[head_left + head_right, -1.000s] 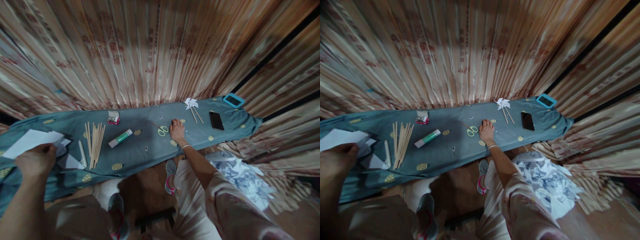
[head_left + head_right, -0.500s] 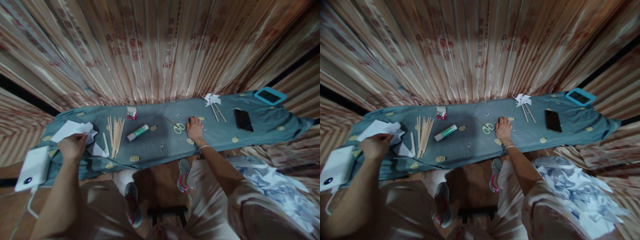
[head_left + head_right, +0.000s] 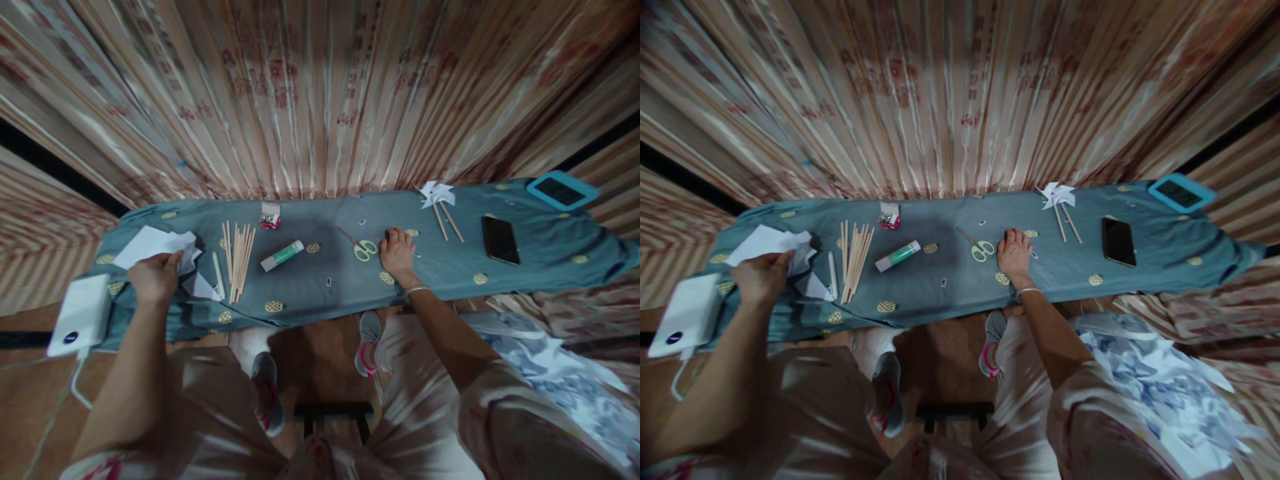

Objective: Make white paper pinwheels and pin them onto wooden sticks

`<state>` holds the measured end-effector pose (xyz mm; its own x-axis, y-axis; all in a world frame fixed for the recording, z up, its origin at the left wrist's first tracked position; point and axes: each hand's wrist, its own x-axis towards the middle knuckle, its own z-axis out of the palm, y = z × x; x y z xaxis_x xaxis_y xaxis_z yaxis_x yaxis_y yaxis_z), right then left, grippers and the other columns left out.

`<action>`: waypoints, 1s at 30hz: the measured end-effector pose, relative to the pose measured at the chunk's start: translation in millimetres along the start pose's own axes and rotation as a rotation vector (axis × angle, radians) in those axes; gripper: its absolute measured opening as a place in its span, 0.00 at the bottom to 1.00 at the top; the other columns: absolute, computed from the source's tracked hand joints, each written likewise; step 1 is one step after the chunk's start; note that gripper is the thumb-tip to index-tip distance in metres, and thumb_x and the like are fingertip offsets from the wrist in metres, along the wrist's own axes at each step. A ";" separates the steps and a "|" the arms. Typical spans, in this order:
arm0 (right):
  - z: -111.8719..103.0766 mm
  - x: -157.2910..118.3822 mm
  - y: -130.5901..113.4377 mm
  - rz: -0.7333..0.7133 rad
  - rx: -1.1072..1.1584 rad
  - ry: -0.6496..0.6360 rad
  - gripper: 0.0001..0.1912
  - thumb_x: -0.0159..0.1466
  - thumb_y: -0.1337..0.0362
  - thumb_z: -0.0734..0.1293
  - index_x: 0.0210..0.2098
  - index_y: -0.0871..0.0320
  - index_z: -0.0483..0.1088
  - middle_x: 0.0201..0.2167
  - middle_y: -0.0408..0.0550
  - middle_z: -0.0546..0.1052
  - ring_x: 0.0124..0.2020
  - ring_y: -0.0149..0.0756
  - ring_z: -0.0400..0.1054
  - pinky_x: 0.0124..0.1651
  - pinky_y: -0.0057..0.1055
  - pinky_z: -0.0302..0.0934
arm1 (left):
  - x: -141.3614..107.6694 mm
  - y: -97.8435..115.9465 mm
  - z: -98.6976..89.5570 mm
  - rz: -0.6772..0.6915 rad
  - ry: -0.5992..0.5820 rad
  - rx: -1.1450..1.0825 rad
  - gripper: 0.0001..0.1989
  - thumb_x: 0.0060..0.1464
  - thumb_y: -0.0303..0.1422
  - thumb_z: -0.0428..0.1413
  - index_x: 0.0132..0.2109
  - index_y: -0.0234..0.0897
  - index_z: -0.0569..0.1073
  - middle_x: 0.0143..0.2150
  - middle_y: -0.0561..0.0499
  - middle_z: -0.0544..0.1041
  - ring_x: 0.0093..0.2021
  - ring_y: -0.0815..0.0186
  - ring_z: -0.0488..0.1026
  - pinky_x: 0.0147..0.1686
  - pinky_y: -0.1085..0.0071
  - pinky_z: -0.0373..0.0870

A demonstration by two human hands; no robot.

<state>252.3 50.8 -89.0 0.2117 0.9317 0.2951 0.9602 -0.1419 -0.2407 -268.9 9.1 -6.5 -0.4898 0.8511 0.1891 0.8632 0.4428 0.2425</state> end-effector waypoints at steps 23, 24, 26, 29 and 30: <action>12.9 6.1 18.7 0.017 0.159 0.052 0.23 0.63 0.57 0.60 0.53 0.62 0.69 0.57 0.62 0.71 0.56 0.54 0.61 0.57 0.52 0.57 | -9.7 8.8 2.3 -0.037 -0.105 -0.125 0.19 0.55 0.36 0.55 0.48 0.28 0.79 0.44 0.39 0.83 0.44 0.56 0.79 0.41 0.69 0.67; 15.7 7.7 21.4 0.021 0.178 0.060 0.22 0.63 0.56 0.60 0.52 0.61 0.70 0.56 0.61 0.72 0.56 0.54 0.62 0.57 0.52 0.57 | -10.2 9.1 2.0 -0.034 -0.105 -0.111 0.19 0.55 0.36 0.55 0.48 0.29 0.79 0.44 0.39 0.83 0.44 0.56 0.79 0.42 0.69 0.67; 21.1 11.5 26.4 0.025 0.214 0.076 0.22 0.61 0.56 0.61 0.51 0.60 0.71 0.55 0.61 0.73 0.56 0.53 0.63 0.58 0.52 0.57 | -11.1 9.6 1.9 -0.025 -0.105 -0.089 0.19 0.56 0.37 0.54 0.49 0.29 0.79 0.44 0.39 0.83 0.45 0.56 0.79 0.42 0.69 0.67; 26.4 18.6 31.0 0.035 0.276 0.113 0.21 0.59 0.55 0.62 0.47 0.60 0.72 0.52 0.61 0.75 0.54 0.52 0.65 0.58 0.52 0.58 | -12.1 9.5 4.1 0.008 -0.106 -0.092 0.19 0.58 0.36 0.52 0.49 0.29 0.78 0.43 0.39 0.82 0.44 0.55 0.79 0.41 0.68 0.68; 26.9 21.1 31.1 0.039 0.300 0.129 0.20 0.58 0.55 0.62 0.45 0.60 0.73 0.50 0.61 0.76 0.53 0.52 0.66 0.57 0.52 0.59 | -12.3 9.5 5.6 0.040 -0.109 -0.097 0.19 0.58 0.36 0.52 0.50 0.29 0.78 0.43 0.39 0.82 0.44 0.55 0.79 0.41 0.68 0.68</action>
<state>281.7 75.0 -115.1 0.2868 0.8748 0.3904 0.8585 -0.0538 -0.5099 -254.0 4.4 -11.8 -0.4347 0.8953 0.0972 0.8632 0.3835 0.3284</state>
